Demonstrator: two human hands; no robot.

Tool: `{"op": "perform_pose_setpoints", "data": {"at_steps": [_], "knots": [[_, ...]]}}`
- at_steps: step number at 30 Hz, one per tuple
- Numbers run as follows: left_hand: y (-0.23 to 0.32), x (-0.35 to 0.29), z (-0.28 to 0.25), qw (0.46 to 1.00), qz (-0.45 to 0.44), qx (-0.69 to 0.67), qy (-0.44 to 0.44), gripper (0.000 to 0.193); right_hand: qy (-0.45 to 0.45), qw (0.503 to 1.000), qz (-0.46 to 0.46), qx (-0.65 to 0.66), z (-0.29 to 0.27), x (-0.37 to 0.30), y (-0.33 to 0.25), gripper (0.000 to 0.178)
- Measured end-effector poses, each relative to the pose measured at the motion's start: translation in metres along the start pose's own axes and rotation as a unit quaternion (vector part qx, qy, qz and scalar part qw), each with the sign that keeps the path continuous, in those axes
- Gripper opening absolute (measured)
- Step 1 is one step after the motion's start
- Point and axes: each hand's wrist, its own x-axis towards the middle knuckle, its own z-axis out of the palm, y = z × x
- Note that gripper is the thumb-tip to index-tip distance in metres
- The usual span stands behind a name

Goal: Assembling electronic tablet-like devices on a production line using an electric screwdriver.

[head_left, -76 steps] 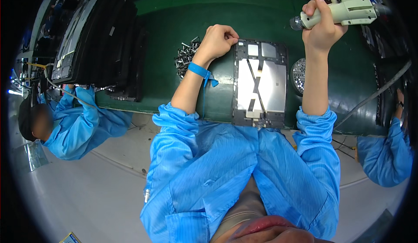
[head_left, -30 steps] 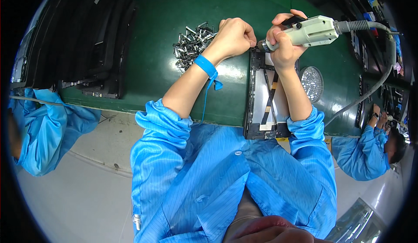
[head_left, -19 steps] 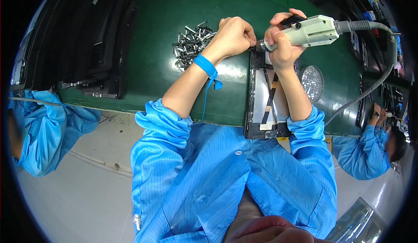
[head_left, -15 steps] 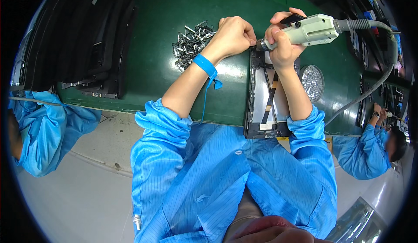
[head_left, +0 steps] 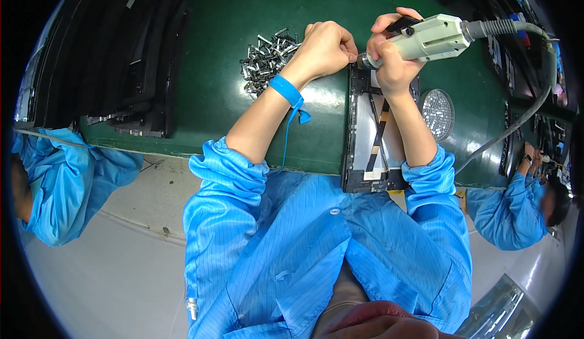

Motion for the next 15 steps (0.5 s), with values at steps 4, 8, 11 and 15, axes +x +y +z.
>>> {"op": "perform_pose_setpoints", "data": {"at_steps": [4,8,11,15], "knots": [[0.0006,-0.0004,0.0004,1.000,0.007,0.005,0.007,0.010,0.008,0.999,-0.013,-0.051,0.0073,0.0000,0.0014,0.043],[-0.0021,0.0001,0.0027,1.000,0.013,0.010,0.026,0.007,0.006,0.998,-0.020,-0.066,0.0081,-0.0023,0.0042,0.041],[0.0003,-0.0006,0.0018,0.999,0.018,0.036,0.035,0.008,0.010,0.997,-0.020,-0.069,0.0103,-0.0009,0.0039,0.039],[0.0005,0.0004,0.0022,0.998,0.026,0.051,0.038,0.008,-0.032,0.990,-0.050,-0.131,0.0096,0.0000,0.0038,0.046]]}}
